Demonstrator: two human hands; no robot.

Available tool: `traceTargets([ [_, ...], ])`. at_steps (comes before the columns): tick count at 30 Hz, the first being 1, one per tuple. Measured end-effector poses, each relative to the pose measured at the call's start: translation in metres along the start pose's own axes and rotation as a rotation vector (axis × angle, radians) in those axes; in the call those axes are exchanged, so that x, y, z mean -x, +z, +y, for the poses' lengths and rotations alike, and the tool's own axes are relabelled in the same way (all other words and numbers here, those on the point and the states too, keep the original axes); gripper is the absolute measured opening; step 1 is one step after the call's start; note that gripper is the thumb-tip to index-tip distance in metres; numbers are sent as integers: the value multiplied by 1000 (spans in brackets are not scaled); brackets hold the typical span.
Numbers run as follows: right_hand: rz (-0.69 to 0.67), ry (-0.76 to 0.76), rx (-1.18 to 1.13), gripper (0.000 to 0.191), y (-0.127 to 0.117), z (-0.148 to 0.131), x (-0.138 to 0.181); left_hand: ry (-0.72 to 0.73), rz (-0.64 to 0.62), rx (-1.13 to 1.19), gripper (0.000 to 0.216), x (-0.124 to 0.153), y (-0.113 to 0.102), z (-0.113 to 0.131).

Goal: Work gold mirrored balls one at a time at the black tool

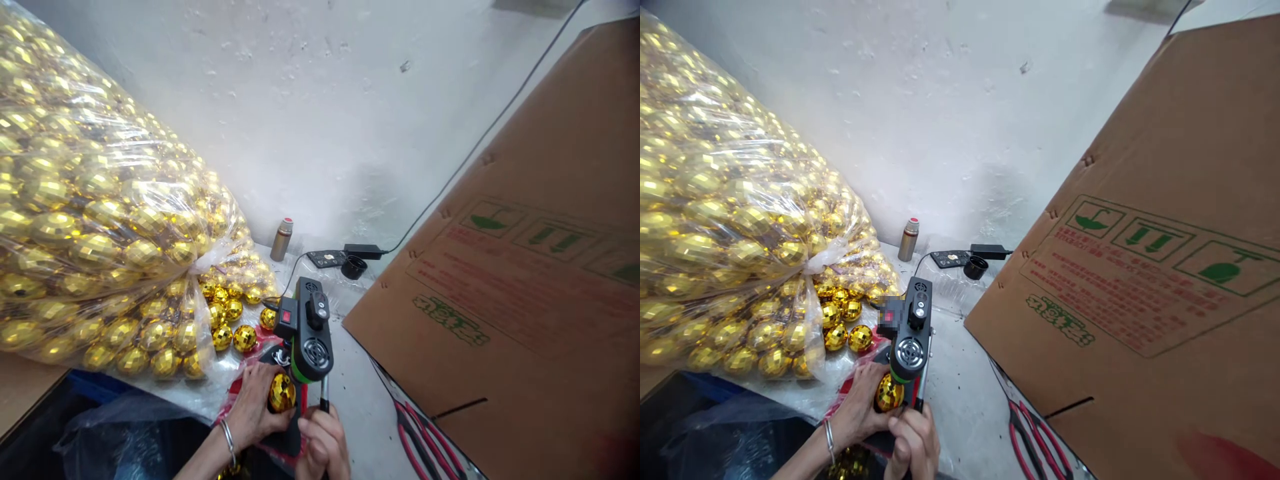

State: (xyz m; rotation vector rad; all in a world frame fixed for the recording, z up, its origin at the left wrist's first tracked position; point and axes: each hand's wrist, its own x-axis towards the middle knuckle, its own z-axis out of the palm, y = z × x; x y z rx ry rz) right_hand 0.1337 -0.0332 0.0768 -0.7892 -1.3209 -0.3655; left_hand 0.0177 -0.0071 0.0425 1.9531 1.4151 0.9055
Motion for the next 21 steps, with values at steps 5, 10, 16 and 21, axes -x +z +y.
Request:
traceTargets([
  [5, -118, -133, -14, 31, -8, 7, -5, 4, -8, -5, 49, -3, 0, -1],
  [10, -165, 288, -93, 30, -14, -28, -66, -6, -1, 18, 51, 6, -4, 4],
  [16, -155, 500, -157, 30, -7, -55, -94, 142, 21, -49, 72, 60, -30, -20],
  [21, -142, 453, -190, 26, -8, -51, -71, 150, 232, -286, 52, 26, -58, -30],
])
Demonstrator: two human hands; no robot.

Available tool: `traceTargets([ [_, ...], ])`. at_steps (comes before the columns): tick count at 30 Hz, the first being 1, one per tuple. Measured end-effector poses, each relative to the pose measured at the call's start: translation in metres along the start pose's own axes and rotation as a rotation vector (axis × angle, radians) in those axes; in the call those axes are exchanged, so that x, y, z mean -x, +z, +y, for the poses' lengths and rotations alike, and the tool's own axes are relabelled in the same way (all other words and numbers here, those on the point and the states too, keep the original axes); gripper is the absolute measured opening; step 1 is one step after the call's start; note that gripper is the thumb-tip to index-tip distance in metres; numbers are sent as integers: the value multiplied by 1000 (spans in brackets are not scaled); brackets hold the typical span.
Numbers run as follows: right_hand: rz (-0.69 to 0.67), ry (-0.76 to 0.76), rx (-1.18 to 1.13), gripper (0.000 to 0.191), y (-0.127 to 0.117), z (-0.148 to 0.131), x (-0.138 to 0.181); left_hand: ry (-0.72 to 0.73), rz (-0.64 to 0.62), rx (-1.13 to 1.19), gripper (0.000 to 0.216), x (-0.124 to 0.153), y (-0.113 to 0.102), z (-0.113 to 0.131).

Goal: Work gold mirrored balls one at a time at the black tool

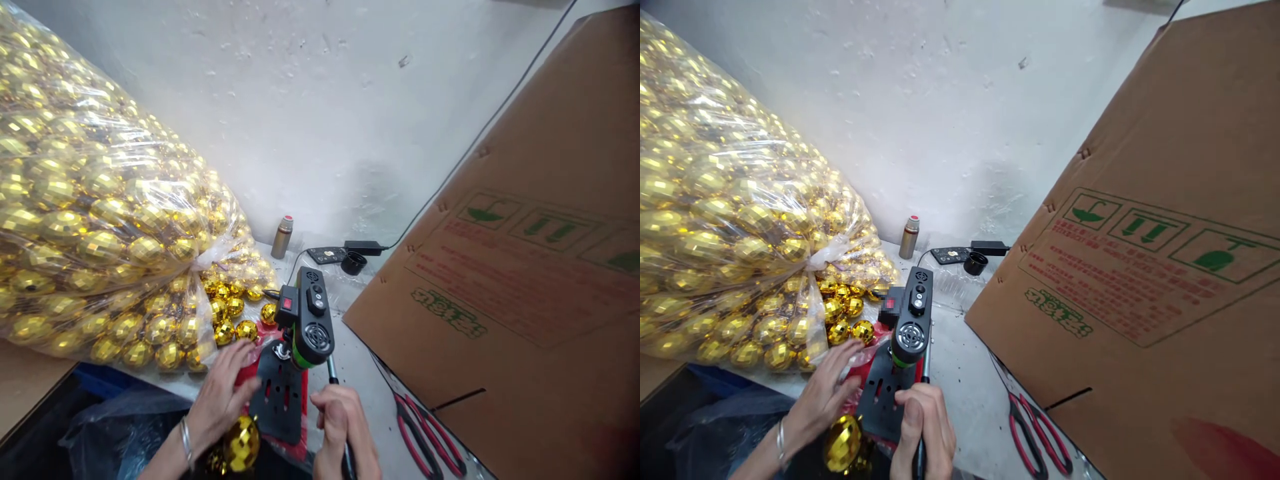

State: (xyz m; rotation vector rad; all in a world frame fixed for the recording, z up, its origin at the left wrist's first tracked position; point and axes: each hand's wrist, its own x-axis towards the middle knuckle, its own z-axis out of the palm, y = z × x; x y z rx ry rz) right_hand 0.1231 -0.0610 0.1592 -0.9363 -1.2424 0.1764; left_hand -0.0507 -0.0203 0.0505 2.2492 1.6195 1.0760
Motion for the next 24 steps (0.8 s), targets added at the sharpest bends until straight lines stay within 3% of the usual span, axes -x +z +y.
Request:
traceTargets([
  [3, -19, -16, -19, 26, -1, 0, 2, -175, -41, -342, 39, -51, 3, 0],
  [6, -32, 8, -27, 26, -2, -3, 2, -221, -118, -444, 34, -80, 9, 4],
  [13, -15, 19, -3, 28, 1, -5, 3, -126, -194, -357, 43, -70, 14, 5],
  [16, -1, 14, -6, 28, 2, -6, 1, -190, -50, -36, 48, -62, 3, 3],
  [18, 4, 18, -12, 28, 2, -7, -1, -315, 55, 289, 51, -55, -7, 6],
  [21, 7, 13, -8, 28, 2, -9, -6, -572, 37, 725, 71, -38, -19, 19],
  [24, -15, 1, 5, 28, 1, -12, -12, -754, -15, 1055, 89, -19, -12, 31],
])
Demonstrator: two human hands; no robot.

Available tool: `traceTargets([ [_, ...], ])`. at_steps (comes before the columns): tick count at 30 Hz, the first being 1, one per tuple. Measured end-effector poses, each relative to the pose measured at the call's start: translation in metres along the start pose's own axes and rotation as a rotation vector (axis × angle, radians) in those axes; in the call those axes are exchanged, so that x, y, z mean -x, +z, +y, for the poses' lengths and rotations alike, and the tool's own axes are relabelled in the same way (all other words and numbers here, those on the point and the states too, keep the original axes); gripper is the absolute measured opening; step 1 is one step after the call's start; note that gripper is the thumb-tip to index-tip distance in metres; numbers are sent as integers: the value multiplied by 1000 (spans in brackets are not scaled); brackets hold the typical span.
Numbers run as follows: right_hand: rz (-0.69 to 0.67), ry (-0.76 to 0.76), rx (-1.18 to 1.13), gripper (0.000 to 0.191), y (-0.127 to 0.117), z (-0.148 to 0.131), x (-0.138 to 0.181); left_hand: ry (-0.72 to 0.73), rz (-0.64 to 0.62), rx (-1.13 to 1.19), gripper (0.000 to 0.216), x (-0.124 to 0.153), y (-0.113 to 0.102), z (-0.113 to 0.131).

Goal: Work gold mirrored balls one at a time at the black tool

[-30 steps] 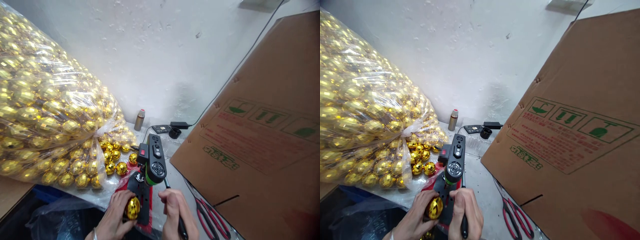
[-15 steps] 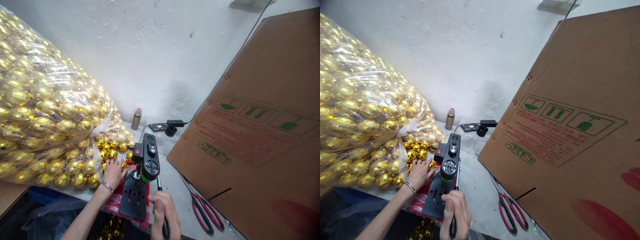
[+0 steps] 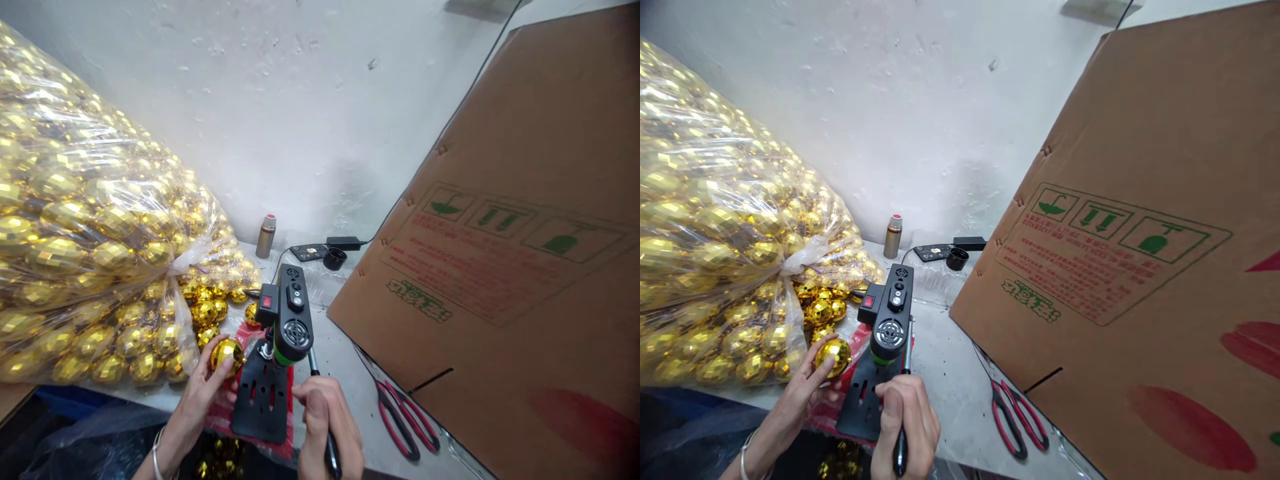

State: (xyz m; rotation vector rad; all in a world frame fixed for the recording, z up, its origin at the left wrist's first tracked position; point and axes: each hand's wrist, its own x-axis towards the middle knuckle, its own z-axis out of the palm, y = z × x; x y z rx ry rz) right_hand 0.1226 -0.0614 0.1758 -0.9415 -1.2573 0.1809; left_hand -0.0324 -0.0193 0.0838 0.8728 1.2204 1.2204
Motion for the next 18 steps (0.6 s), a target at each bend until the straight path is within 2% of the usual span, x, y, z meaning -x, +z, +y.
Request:
traceTargets([
  [3, -48, -11, 22, 28, -3, -1, -5, -33, -36, 40, 84, 5, 8, -23],
  [7, -92, -44, 31, 28, -7, 0, -7, 172, 1, -302, 70, 1, 14, -46],
  [12, -88, -62, 15, 27, -8, 2, -4, 374, -1, -590, 58, -1, 17, -57],
  [18, -87, -77, 16, 26, -9, 4, -3, 514, -10, -679, 48, 1, 21, -65],
])
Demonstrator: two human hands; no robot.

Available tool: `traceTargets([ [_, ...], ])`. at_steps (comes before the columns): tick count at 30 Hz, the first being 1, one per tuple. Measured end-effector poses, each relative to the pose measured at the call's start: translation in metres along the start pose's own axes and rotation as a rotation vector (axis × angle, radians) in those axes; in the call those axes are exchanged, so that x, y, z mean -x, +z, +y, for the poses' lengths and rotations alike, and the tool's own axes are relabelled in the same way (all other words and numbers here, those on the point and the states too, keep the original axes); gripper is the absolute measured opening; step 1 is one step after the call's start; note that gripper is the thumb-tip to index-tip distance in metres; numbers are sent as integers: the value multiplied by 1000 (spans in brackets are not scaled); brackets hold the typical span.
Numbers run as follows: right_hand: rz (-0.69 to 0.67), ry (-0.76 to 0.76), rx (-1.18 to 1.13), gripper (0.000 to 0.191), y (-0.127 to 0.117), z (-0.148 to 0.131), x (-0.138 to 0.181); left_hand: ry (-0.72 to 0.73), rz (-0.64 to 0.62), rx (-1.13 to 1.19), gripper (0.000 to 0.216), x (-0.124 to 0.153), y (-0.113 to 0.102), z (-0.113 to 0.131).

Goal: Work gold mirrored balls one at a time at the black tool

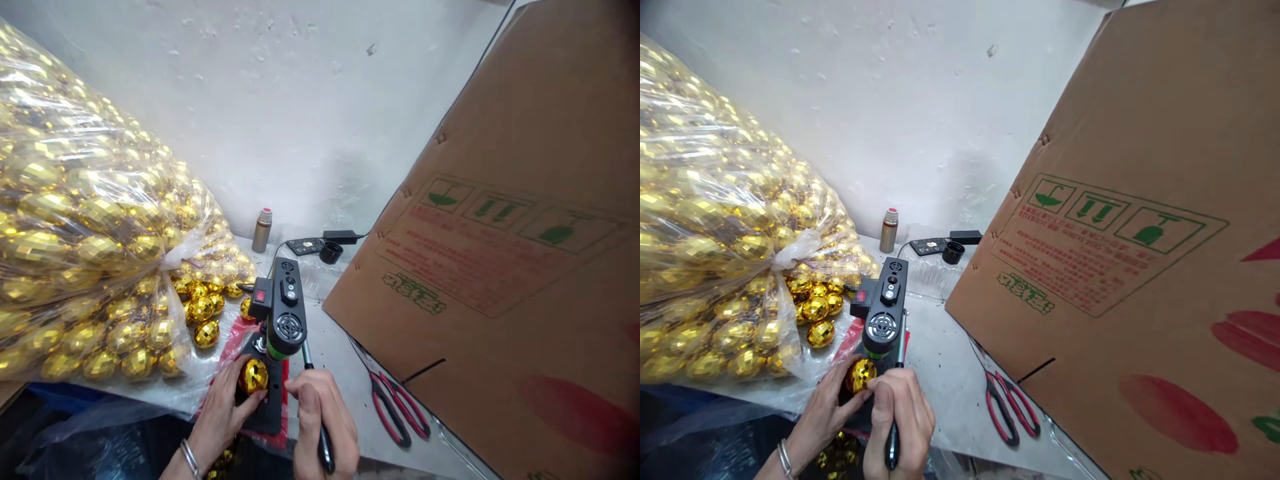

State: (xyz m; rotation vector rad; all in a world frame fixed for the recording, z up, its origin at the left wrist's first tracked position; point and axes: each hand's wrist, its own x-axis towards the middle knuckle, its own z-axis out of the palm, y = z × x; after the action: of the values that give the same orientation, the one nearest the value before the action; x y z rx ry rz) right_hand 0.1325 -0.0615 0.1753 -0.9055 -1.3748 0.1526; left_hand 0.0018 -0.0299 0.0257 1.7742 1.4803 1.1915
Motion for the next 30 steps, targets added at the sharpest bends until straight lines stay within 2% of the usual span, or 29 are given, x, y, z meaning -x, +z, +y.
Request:
traceTargets([
  [5, -2, 6, 4, 26, 0, 0, 1, 39, 0, -14, 47, 4, 1, 1],
  [14, 54, 45, -17, 27, 4, 0, 3, 50, -168, -66, 42, -21, -8, 27],
  [21, 78, 3, 50, 27, 5, 10, 13, 107, -183, -146, 44, -23, 2, 18],
  [27, 133, -93, 168, 32, 10, 32, 35, 85, -238, -121, 53, -21, 1, 13],
  [30, 182, -208, 195, 34, 12, 47, 37, 80, -243, -115, 52, -21, 3, 11],
])
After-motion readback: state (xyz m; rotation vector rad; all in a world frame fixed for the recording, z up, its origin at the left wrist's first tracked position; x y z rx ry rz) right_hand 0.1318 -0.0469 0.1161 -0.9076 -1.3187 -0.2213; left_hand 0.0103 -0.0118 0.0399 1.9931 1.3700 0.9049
